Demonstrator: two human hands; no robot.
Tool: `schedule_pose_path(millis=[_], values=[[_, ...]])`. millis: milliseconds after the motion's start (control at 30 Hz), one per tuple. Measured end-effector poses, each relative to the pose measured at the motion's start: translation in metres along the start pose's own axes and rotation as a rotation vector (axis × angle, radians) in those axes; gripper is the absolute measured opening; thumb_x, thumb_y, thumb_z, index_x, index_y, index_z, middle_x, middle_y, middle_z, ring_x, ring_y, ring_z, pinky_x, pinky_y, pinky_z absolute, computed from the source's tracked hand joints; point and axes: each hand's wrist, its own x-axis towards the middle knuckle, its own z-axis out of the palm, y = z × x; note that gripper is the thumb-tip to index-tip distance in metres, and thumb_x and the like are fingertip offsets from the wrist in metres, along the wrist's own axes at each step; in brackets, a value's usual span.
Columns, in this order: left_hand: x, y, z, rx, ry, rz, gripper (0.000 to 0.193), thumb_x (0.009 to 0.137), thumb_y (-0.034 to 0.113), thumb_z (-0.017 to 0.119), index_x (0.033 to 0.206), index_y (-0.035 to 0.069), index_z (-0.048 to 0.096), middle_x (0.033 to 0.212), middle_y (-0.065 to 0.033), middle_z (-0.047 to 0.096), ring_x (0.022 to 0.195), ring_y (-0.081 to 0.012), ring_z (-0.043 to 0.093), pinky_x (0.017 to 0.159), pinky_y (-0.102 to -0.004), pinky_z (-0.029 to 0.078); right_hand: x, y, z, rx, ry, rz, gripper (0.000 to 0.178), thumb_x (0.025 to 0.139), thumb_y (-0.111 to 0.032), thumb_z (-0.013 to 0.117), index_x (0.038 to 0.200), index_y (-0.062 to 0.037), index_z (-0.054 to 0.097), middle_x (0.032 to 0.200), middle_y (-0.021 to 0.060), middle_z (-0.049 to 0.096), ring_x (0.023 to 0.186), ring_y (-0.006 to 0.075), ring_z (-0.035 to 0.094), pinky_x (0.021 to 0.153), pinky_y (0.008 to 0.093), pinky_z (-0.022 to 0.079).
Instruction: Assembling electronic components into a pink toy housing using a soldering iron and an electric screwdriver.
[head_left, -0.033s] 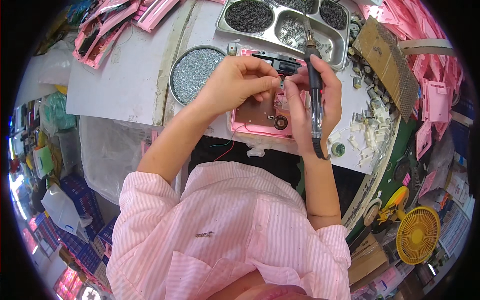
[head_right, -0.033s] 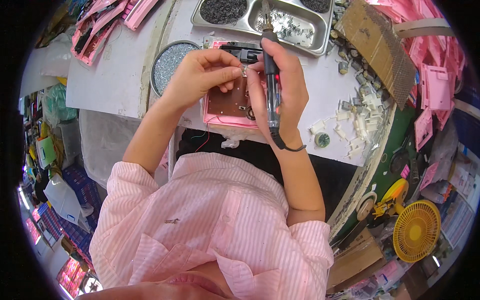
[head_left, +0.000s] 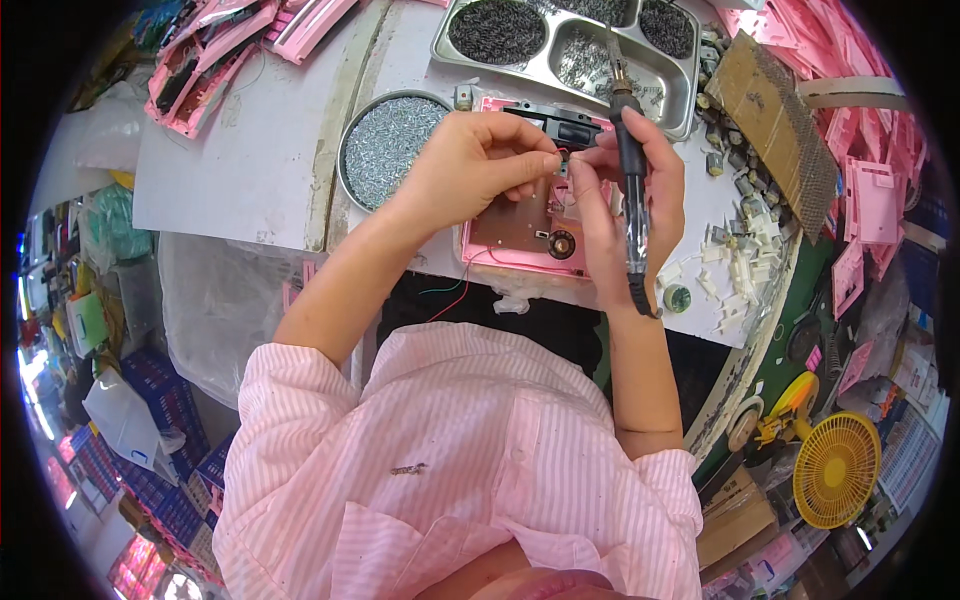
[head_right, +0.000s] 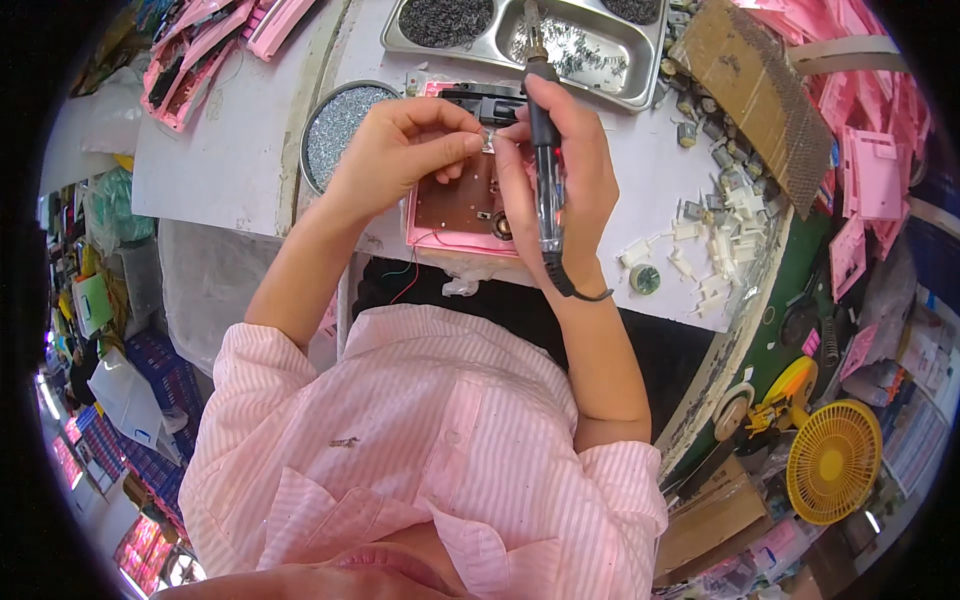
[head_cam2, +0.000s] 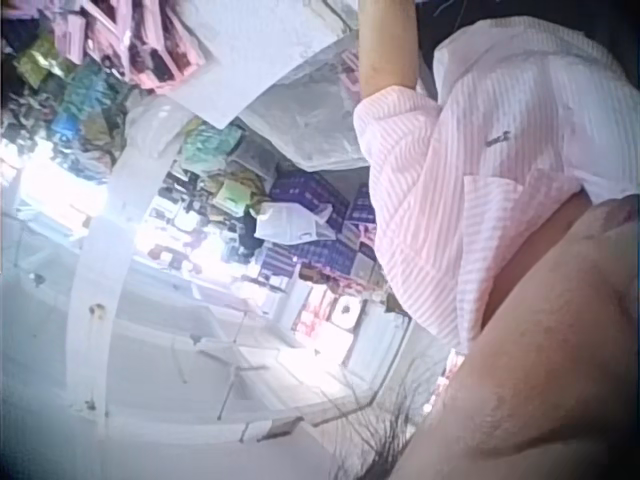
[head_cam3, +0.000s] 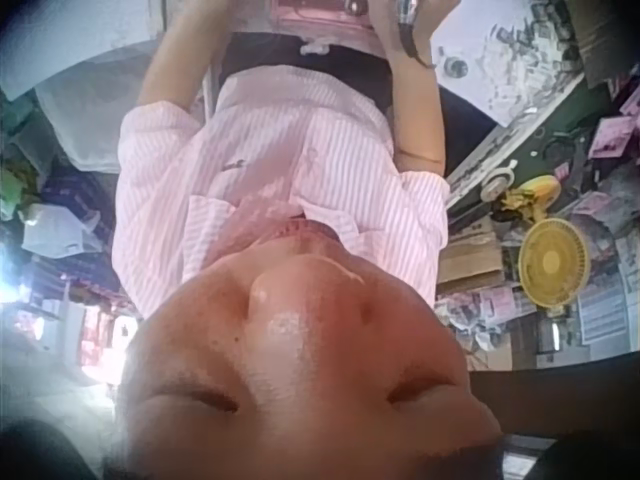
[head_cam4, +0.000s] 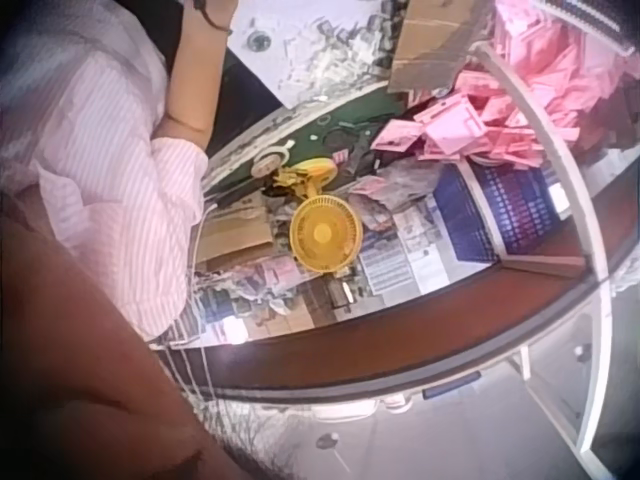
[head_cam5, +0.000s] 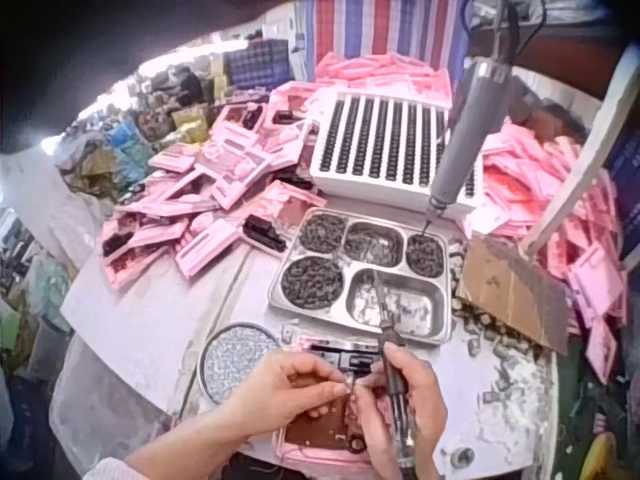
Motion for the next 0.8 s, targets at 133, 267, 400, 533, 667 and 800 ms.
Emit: schedule_pose_path(millis=[133, 267, 400, 533, 667, 800], values=[[0.001, -0.001, 0.005, 0.34, 0.103, 0.139, 0.013, 0.091, 0.012, 0.073, 0.09, 0.0, 0.07, 0.083, -0.002, 0.068, 0.069, -0.0106, 0.061, 0.066, -0.0236, 0.049, -0.001, 0.003, -0.011, 0.038, 0.011, 0.048, 0.05, 0.084, 0.008, 0.072, 0.13, -0.0036, 0.059, 0.1, 0.007, 0.066, 0.084, 0.0129, 0.067, 0.075, 0.0254, 0.054], [0.006, -0.006, 0.004, 0.773, 0.218, 0.495, 0.015, 0.085, 0.012, 0.075, 0.084, -0.001, 0.067, 0.088, -0.0092, 0.061, 0.081, -0.0242, 0.061, 0.073, -0.0332, 0.048, -0.011, -0.006, -0.056, -0.104, -0.06, 0.009, 0.042, 0.089, 0.002, 0.071, 0.128, 0.0027, 0.056, 0.104, 0.0101, 0.065, 0.088, 0.0127, 0.065, 0.08, 0.0243, 0.053], [0.016, -0.024, 0.011, 0.86, 0.315, 0.615, 0.017, 0.08, 0.013, 0.076, 0.079, -0.001, 0.066, 0.099, -0.0134, 0.059, 0.094, -0.0329, 0.059, 0.083, -0.0401, 0.046, -0.023, -0.011, -0.079, -0.091, -0.075, 0.005, 0.034, 0.09, -0.004, 0.072, 0.121, 0.0048, 0.059, 0.103, 0.011, 0.067, 0.085, 0.0119, 0.064, 0.078, 0.0233, 0.051], [0.018, -0.027, 0.015, 0.866, 0.347, 0.618, 0.017, 0.079, 0.012, 0.077, 0.078, 0.0, 0.065, 0.098, -0.013, 0.059, 0.094, -0.0325, 0.059, 0.083, -0.0403, 0.046, -0.03, -0.005, -0.079, -0.13, -0.115, -0.068, 0.03, 0.085, -0.007, 0.077, 0.11, 0.0027, 0.063, 0.088, 0.0105, 0.069, 0.069, 0.0131, 0.062, 0.065, 0.024, 0.05], [0.021, -0.031, 0.015, 0.834, 0.379, 0.666, 0.015, 0.074, 0.01, 0.077, 0.073, 0.002, 0.065, 0.095, -0.0128, 0.06, 0.09, -0.0334, 0.059, 0.08, -0.0422, 0.047, -0.027, 0.003, -0.073, -0.189, -0.198, -0.156, 0.029, 0.079, -0.007, 0.078, 0.104, -0.0016, 0.065, 0.069, 0.0072, 0.061, 0.054, 0.0142, 0.053, 0.05, 0.0253, 0.041], [0.02, -0.033, 0.014, 0.814, 0.387, 0.677, 0.015, 0.074, 0.01, 0.077, 0.074, 0.002, 0.065, 0.095, -0.013, 0.06, 0.09, -0.0334, 0.059, 0.079, -0.0423, 0.047, -0.025, 0.003, -0.069, -0.21, -0.233, -0.175, 0.03, 0.076, -0.006, 0.079, 0.103, -0.0024, 0.066, 0.068, 0.0063, 0.061, 0.053, 0.0142, 0.051, 0.049, 0.0257, 0.04]])
